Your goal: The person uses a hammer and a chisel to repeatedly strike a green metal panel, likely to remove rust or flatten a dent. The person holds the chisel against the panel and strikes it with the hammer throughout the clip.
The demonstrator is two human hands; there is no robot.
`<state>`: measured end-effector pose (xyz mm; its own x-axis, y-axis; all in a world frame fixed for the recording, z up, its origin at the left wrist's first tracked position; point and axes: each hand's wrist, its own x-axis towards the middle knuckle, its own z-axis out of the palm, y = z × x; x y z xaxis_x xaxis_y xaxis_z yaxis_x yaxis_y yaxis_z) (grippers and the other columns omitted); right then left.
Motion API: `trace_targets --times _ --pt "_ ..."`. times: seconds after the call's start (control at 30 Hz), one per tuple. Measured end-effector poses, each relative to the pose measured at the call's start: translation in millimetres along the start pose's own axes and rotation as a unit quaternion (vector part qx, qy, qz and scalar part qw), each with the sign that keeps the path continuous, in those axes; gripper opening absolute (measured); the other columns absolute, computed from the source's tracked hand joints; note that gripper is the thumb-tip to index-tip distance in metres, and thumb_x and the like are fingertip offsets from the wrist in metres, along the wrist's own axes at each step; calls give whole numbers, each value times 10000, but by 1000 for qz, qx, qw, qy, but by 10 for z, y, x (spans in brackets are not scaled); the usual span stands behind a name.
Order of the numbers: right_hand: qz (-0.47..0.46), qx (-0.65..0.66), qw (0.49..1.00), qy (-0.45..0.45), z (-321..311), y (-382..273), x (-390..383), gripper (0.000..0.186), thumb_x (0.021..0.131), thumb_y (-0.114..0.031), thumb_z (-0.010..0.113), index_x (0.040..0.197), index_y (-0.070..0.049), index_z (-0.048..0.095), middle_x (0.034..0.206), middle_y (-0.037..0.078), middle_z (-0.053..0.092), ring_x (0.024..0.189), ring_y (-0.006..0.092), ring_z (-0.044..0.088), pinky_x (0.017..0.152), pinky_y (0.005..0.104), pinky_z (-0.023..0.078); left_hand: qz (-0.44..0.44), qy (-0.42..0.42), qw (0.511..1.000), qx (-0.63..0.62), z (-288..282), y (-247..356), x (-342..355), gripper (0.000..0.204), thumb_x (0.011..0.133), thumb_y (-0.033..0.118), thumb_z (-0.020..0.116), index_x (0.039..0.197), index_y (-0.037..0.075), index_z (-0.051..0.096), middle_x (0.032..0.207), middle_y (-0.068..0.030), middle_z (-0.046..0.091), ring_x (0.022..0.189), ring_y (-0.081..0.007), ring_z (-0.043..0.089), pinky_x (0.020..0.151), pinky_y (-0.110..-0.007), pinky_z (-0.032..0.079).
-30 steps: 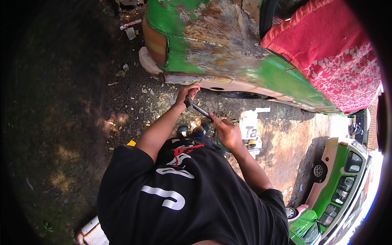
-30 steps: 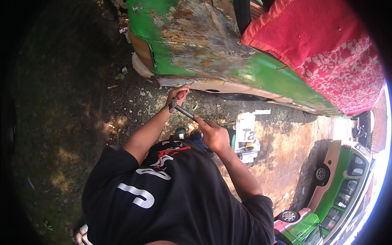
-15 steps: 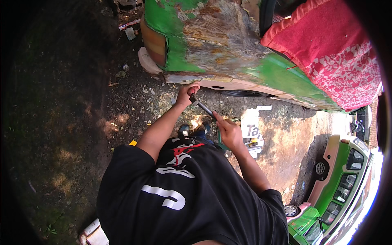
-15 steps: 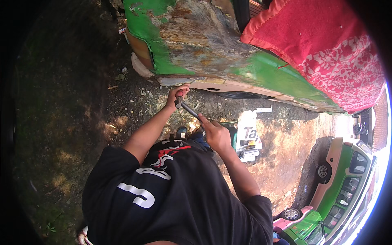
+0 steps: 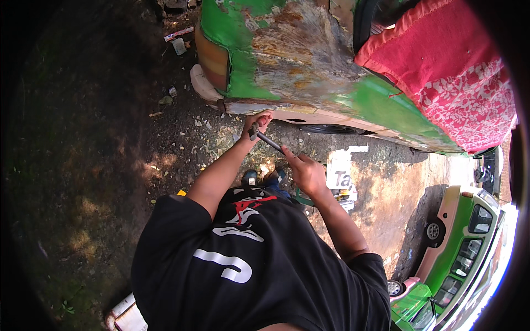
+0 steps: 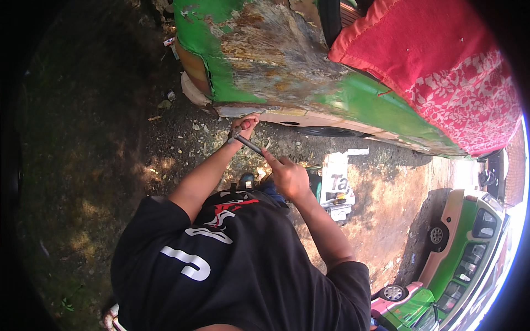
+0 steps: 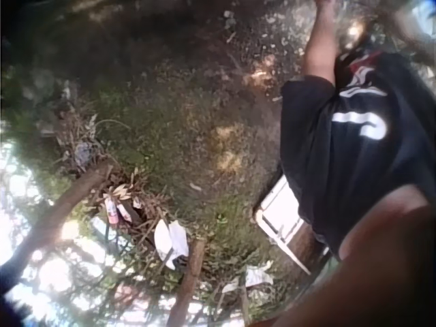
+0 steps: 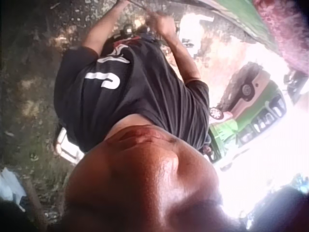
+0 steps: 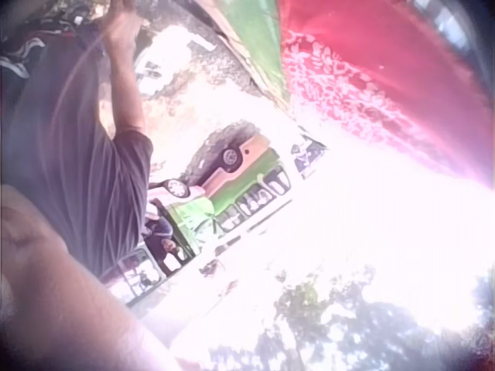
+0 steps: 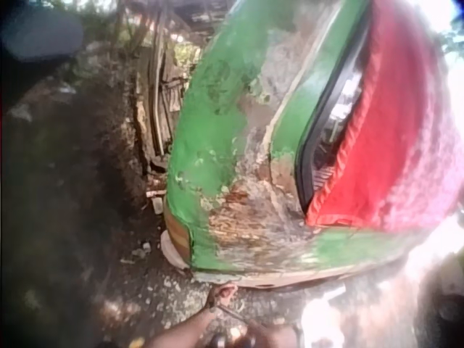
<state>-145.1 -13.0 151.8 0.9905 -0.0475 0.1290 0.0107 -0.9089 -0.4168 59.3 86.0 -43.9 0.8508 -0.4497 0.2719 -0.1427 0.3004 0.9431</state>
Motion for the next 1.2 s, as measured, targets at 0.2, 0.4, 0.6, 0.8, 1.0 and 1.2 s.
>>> trace_targets --times 0.2,0.4,0.6,0.8,1.0,1.2 --pt "2 -5 1000 -14 12 96 -144 546 843 -101 609 1354 -291 570 733 78 576 591 309 614 521 425 507 -40 12 997 67 87 205 0 89 850 -84 606 887 -9 636 781 0 592 691 -96 511 687 -226 441" --pt "38 27 998 33 90 159 -188 485 864 -69 609 1309 -260 620 700 100 572 569 312 594 517 436 483 36 -6 993 113 46 92 44 139 819 -84 648 916 15 644 762 -2 575 709 -95 530 733 -229 461" --pt "87 9 996 -16 179 147 -129 456 898 -108 619 1330 -254 601 718 127 581 593 343 592 537 454 466 -54 -17 998 23 -13 22 -2 78 852 -27 658 916 7 629 914 -50 675 813 -125 604 783 -261 487" --pt "119 94 988 1 102 152 -381 425 915 -125 615 1331 -213 600 738 145 606 636 343 611 586 426 485 -32 18 993 111 -21 146 -45 85 850 -57 655 913 -3 633 1017 -76 696 971 -171 641 885 -299 492" --pt "142 111 984 2 44 130 -365 430 925 -165 608 1345 -252 587 707 119 582 636 338 609 577 435 481 3 16 994 111 4 144 -78 88 850 -45 660 910 17 642 1053 -86 711 992 -179 672 876 -294 506" --pt "145 130 981 16 45 132 -404 423 924 -158 608 1337 -249 595 743 134 608 644 343 614 584 436 476 92 -42 979 179 59 205 -100 256 763 -121 642 972 26 622 1015 -98 697 918 -225 692 816 -295 534"
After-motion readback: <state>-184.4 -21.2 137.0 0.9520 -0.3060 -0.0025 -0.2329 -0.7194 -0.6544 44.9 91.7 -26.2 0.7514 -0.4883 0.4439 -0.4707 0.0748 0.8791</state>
